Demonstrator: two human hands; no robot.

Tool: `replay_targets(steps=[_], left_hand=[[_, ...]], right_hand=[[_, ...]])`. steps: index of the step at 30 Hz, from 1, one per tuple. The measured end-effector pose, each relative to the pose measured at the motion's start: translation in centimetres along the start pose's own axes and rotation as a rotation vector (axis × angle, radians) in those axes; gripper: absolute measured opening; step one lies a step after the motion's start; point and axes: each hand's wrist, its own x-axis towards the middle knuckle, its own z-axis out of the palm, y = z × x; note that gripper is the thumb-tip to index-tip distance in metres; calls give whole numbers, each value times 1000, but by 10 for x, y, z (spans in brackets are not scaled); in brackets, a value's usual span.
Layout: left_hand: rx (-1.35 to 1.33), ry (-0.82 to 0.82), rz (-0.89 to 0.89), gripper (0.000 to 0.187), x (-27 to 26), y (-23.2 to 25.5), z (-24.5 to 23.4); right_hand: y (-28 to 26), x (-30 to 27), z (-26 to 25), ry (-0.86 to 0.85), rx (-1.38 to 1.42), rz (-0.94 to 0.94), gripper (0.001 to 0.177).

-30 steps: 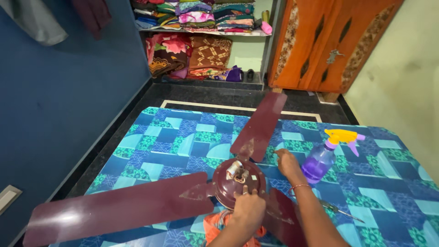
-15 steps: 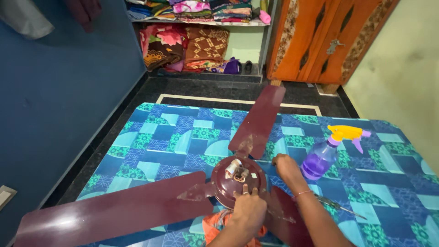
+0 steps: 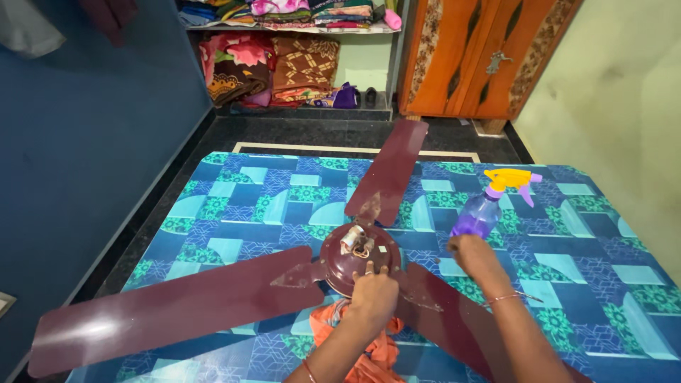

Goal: The person uses a screwdriver to loosen and remove screws from the central hub of a ceiling fan. They detach the fan blades one by one and place them on the floor. The person then picks up a spray bottle and appears to prepare for cleaning.

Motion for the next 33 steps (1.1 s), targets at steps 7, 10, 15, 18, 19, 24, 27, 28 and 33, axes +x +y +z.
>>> replay_targets(steps=[7, 10, 15, 18, 19, 24, 27, 28, 33], left_hand=[[32, 58, 3, 35, 1, 5, -3], [35, 26, -9, 33, 2, 5, 0], [17, 84, -10, 35, 3, 3, 6], [27, 60, 16, 33, 0, 0, 9], [25, 70, 17, 33, -2, -1, 11], [41, 73, 32, 37, -2, -3, 14], [27, 135, 31, 44, -2, -3, 15], [31, 111, 31, 44, -3, -3, 15], [12, 105, 28, 43, -3, -5, 12]], right_hand=[[44, -37, 12, -62, -374, 245, 19], [55, -41, 23, -81, -299, 241, 21], [36, -37, 22, 43, -21, 83, 23], [0, -33, 11, 175, 265, -32, 25], [-16, -33, 10, 191, 362, -44, 25], [-92, -33, -5, 29, 331, -114, 26], [-122, -41, -11, 14, 242, -90, 29], [-128, -43, -13, 25, 212, -86, 29], [-134, -48, -15, 50, 169, -117, 25]])
